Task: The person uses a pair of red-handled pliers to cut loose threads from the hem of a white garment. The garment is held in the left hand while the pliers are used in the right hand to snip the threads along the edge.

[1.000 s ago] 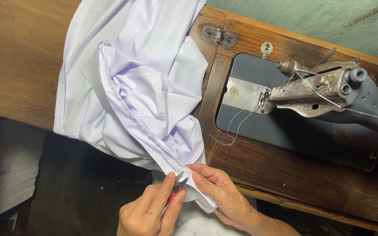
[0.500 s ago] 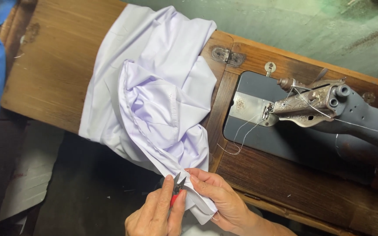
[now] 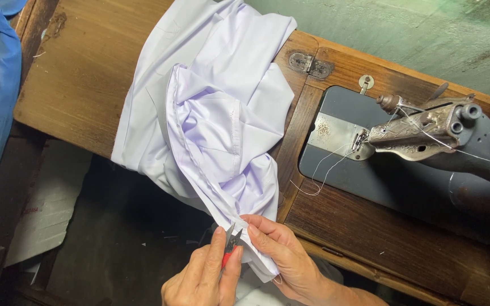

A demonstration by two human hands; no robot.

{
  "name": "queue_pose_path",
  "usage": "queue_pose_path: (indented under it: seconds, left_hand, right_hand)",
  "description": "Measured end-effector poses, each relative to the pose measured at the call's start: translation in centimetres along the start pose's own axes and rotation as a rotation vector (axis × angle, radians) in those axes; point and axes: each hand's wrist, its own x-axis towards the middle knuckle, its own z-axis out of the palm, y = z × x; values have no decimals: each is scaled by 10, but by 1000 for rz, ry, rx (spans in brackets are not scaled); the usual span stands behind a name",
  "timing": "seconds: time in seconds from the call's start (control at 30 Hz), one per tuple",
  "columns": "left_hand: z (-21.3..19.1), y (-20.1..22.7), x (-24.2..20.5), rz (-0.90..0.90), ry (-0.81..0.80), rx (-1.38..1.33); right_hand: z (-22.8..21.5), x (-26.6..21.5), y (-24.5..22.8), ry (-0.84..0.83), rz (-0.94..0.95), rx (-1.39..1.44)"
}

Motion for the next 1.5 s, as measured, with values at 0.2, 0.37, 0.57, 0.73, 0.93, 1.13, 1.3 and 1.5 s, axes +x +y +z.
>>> queue_pose_path:
  seconds: [0.2,0.37,0.57,0.73,0.93,1.13,1.3,1.5]
  left_hand:
    - [-1,-1,5,35,-14,8]
    - [-1,-3,7,30,-27,0]
    - [1,-8,12,39,-31,-85]
    - [3,-11,13,61,-35,-148]
    - [3,-14,16,99,-23,-199]
    - [-7,-15,31,313,-36,-127]
    - [-16,-8,17,100,-167,-164]
    - [-31,-7,19,156,-233,-43]
  right_hand:
    - [-3,2,1,26,21,-4]
    - [-3,3,-1,2,22,-15]
    - [-8,4,2,-1,25,-57]
    - [-12,5,3,24,31,-51]
    - [-6,5,0,22,32,-89]
    - [4,1,-3,113,-136,-288]
    - [-2,-2,-6,29,-117,-368]
    - [-3,2,-2,-121,3,-384]
